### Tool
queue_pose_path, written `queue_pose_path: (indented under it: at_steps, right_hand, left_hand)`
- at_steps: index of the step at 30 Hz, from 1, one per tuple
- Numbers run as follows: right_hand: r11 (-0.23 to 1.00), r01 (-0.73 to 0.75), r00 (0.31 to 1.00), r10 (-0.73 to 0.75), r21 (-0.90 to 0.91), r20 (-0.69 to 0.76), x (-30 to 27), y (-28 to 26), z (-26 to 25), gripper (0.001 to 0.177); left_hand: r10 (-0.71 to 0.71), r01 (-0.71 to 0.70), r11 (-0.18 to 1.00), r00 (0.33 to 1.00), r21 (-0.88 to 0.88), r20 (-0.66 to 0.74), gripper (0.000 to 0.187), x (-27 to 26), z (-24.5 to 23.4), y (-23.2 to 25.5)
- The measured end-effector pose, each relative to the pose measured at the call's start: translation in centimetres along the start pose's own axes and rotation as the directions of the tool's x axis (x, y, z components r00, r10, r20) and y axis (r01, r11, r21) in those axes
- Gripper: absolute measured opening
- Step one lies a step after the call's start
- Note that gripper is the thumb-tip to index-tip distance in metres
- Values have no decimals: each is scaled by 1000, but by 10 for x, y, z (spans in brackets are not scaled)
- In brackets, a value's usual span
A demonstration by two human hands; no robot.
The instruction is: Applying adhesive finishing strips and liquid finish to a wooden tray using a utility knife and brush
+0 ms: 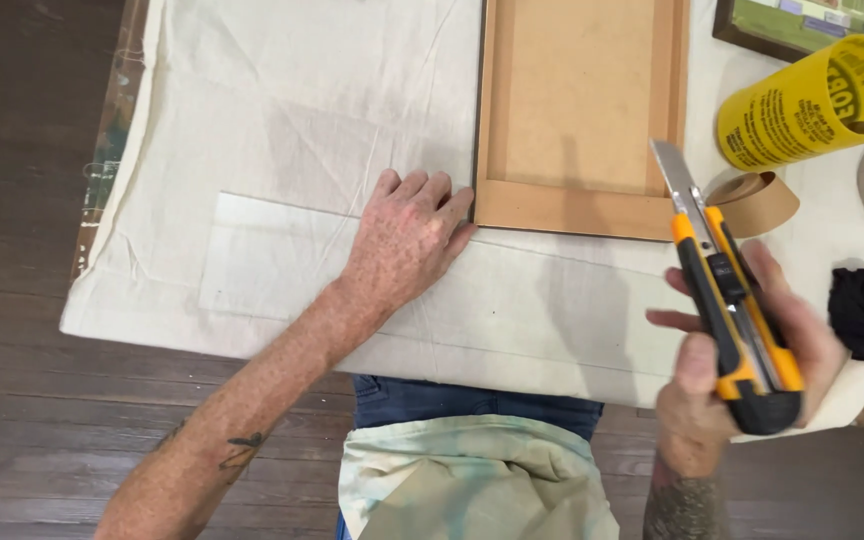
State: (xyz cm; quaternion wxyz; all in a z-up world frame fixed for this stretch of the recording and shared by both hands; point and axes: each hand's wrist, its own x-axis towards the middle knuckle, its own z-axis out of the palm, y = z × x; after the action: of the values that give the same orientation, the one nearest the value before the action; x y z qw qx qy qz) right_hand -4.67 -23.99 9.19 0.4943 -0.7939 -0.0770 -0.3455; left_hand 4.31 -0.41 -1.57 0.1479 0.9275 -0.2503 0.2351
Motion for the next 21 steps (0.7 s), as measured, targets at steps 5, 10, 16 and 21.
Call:
queue_pose_path:
  at_steps: [5,10,16,21]
  right_hand:
    - [994,74,987,-61,-76,152,-18,6,18,40]
    - [982,96,984,-69,-164,167,-36,12,42,35]
    - [974,167,942,-112,-152,317,-34,4,70,20]
    - [976,116,898,-25,-183,438,-36,6,85,26]
  left_hand:
    - [71,-72,996,997,47,22,37,2,4,-8]
    - [125,-126,990,992,61,20,36,5,3,-15]
    - [109,-105,987,994,-123,28,36,5,8,-18]
    - [125,-119,986,991,-118,38,38,6,8,-20]
